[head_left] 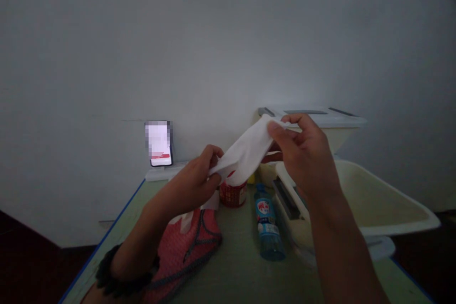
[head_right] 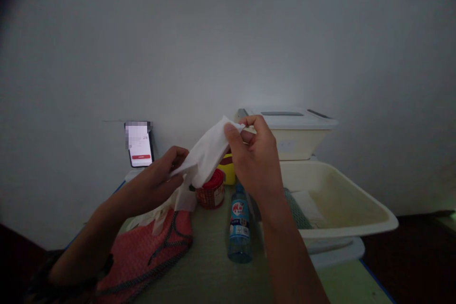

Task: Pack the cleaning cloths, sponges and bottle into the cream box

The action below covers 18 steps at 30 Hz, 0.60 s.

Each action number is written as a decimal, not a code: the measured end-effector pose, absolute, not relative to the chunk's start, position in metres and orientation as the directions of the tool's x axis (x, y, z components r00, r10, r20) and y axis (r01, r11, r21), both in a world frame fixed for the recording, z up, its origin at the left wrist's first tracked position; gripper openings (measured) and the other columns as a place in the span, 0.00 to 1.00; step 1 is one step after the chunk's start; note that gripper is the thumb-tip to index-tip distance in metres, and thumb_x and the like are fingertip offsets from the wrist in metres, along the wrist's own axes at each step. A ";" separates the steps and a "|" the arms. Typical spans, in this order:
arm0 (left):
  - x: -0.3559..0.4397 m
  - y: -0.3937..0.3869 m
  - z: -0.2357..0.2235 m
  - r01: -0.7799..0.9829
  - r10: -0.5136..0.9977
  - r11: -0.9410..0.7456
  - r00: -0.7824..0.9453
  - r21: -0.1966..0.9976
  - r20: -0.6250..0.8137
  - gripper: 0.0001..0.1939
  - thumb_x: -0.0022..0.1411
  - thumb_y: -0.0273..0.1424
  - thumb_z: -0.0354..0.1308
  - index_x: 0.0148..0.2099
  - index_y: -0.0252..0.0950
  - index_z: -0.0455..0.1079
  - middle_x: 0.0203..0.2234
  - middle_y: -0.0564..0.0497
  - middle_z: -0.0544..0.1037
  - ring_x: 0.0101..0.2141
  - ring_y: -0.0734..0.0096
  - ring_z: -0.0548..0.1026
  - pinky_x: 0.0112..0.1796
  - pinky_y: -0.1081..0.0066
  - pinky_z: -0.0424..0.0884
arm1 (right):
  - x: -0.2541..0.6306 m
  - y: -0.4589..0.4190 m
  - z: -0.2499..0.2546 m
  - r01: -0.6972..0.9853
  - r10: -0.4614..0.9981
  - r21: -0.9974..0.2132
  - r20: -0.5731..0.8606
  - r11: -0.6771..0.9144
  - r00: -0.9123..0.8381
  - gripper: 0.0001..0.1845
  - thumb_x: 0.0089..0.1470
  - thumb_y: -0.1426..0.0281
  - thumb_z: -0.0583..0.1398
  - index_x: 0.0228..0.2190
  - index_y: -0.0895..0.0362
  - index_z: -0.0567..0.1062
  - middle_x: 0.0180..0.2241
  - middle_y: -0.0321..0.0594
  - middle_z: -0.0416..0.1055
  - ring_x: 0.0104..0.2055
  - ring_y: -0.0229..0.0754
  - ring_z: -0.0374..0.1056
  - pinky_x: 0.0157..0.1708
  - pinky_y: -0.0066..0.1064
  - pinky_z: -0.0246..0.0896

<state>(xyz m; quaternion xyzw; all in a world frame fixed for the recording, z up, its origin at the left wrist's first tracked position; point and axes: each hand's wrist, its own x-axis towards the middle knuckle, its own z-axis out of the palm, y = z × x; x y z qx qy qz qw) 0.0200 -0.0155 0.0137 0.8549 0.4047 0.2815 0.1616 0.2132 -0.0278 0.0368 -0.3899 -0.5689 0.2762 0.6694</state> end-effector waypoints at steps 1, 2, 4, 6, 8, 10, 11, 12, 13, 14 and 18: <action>0.019 -0.015 0.014 0.596 0.782 -0.619 0.524 0.511 0.337 0.11 0.57 0.24 0.47 0.44 0.35 0.57 0.30 0.52 0.68 0.29 0.71 0.67 0.30 0.70 0.64 | 0.213 -0.028 0.037 0.076 0.814 -0.837 0.545 0.542 0.201 0.14 0.49 0.61 0.61 0.32 0.52 0.61 0.22 0.31 0.72 0.20 0.37 0.70 0.17 0.27 0.69; 0.019 -0.015 0.014 0.580 0.779 -0.619 0.541 0.530 0.318 0.11 0.58 0.26 0.48 0.44 0.35 0.57 0.29 0.53 0.69 0.28 0.72 0.67 0.29 0.71 0.64 | 0.213 -0.028 0.037 0.079 0.815 -0.838 0.544 0.540 0.202 0.14 0.49 0.61 0.61 0.32 0.52 0.61 0.22 0.32 0.72 0.20 0.37 0.69 0.17 0.27 0.69; 0.017 -0.014 0.013 0.515 0.762 -0.611 0.586 0.601 0.274 0.09 0.59 0.28 0.48 0.44 0.35 0.58 0.30 0.52 0.70 0.30 0.71 0.69 0.30 0.71 0.65 | 0.213 -0.028 0.038 0.082 0.815 -0.839 0.542 0.538 0.206 0.14 0.49 0.61 0.61 0.32 0.53 0.61 0.22 0.32 0.72 0.20 0.37 0.69 0.18 0.27 0.68; 0.016 -0.013 0.012 0.424 0.739 -0.587 0.629 0.690 0.242 0.09 0.61 0.29 0.49 0.44 0.35 0.59 0.33 0.50 0.72 0.33 0.70 0.71 0.32 0.70 0.66 | 0.213 -0.029 0.039 0.083 0.814 -0.839 0.542 0.537 0.210 0.14 0.49 0.61 0.61 0.32 0.53 0.61 0.22 0.31 0.71 0.19 0.36 0.68 0.18 0.27 0.68; 0.014 -0.012 0.011 0.338 0.720 -0.542 0.659 0.770 0.217 0.10 0.62 0.31 0.50 0.45 0.35 0.58 0.33 0.49 0.73 0.33 0.70 0.71 0.33 0.70 0.67 | 0.212 -0.029 0.039 0.081 0.816 -0.842 0.538 0.534 0.210 0.14 0.49 0.61 0.61 0.32 0.53 0.61 0.21 0.31 0.71 0.19 0.35 0.68 0.18 0.26 0.68; 0.013 -0.011 0.011 0.252 0.708 -0.479 0.677 0.841 0.200 0.11 0.62 0.32 0.51 0.46 0.35 0.58 0.32 0.50 0.74 0.32 0.71 0.72 0.32 0.71 0.67 | 0.212 -0.030 0.039 0.076 0.817 -0.842 0.537 0.534 0.208 0.14 0.49 0.61 0.60 0.32 0.53 0.60 0.21 0.30 0.71 0.19 0.35 0.68 0.18 0.26 0.67; 0.012 -0.011 0.012 0.214 0.704 -0.444 0.683 0.870 0.192 0.11 0.62 0.32 0.51 0.46 0.35 0.58 0.31 0.50 0.74 0.32 0.71 0.72 0.31 0.71 0.67 | 0.211 -0.030 0.040 0.072 0.816 -0.840 0.540 0.537 0.206 0.14 0.49 0.62 0.60 0.32 0.52 0.60 0.20 0.30 0.70 0.19 0.35 0.68 0.18 0.26 0.67; 0.012 -0.011 0.013 0.182 0.706 -0.411 0.684 0.893 0.185 0.11 0.62 0.32 0.51 0.46 0.35 0.58 0.31 0.50 0.75 0.31 0.72 0.72 0.31 0.71 0.67 | 0.211 -0.030 0.040 0.066 0.815 -0.838 0.542 0.541 0.205 0.13 0.50 0.62 0.60 0.32 0.52 0.61 0.20 0.29 0.70 0.19 0.35 0.68 0.18 0.26 0.67; 0.011 -0.012 0.013 0.160 0.712 -0.380 0.679 0.911 0.178 0.11 0.63 0.32 0.51 0.46 0.35 0.58 0.31 0.51 0.75 0.31 0.72 0.72 0.32 0.71 0.67 | 0.210 -0.031 0.040 0.059 0.813 -0.836 0.544 0.545 0.205 0.13 0.50 0.63 0.60 0.32 0.52 0.61 0.20 0.29 0.70 0.19 0.35 0.68 0.18 0.26 0.67; 0.011 -0.012 0.014 0.148 0.726 -0.353 0.667 0.924 0.171 0.10 0.63 0.32 0.50 0.46 0.36 0.59 0.31 0.51 0.75 0.31 0.72 0.72 0.32 0.71 0.67 | 0.210 -0.031 0.040 0.051 0.813 -0.835 0.546 0.548 0.204 0.13 0.50 0.63 0.60 0.31 0.52 0.61 0.20 0.29 0.70 0.18 0.35 0.67 0.18 0.25 0.67; 0.012 -0.010 0.015 0.144 0.781 -0.310 0.603 0.940 0.165 0.09 0.65 0.35 0.48 0.42 0.35 0.62 0.29 0.51 0.75 0.28 0.74 0.72 0.30 0.72 0.67 | 0.209 -0.031 0.040 0.030 0.813 -0.833 0.546 0.552 0.200 0.12 0.50 0.63 0.61 0.31 0.52 0.61 0.21 0.29 0.70 0.19 0.35 0.68 0.17 0.25 0.67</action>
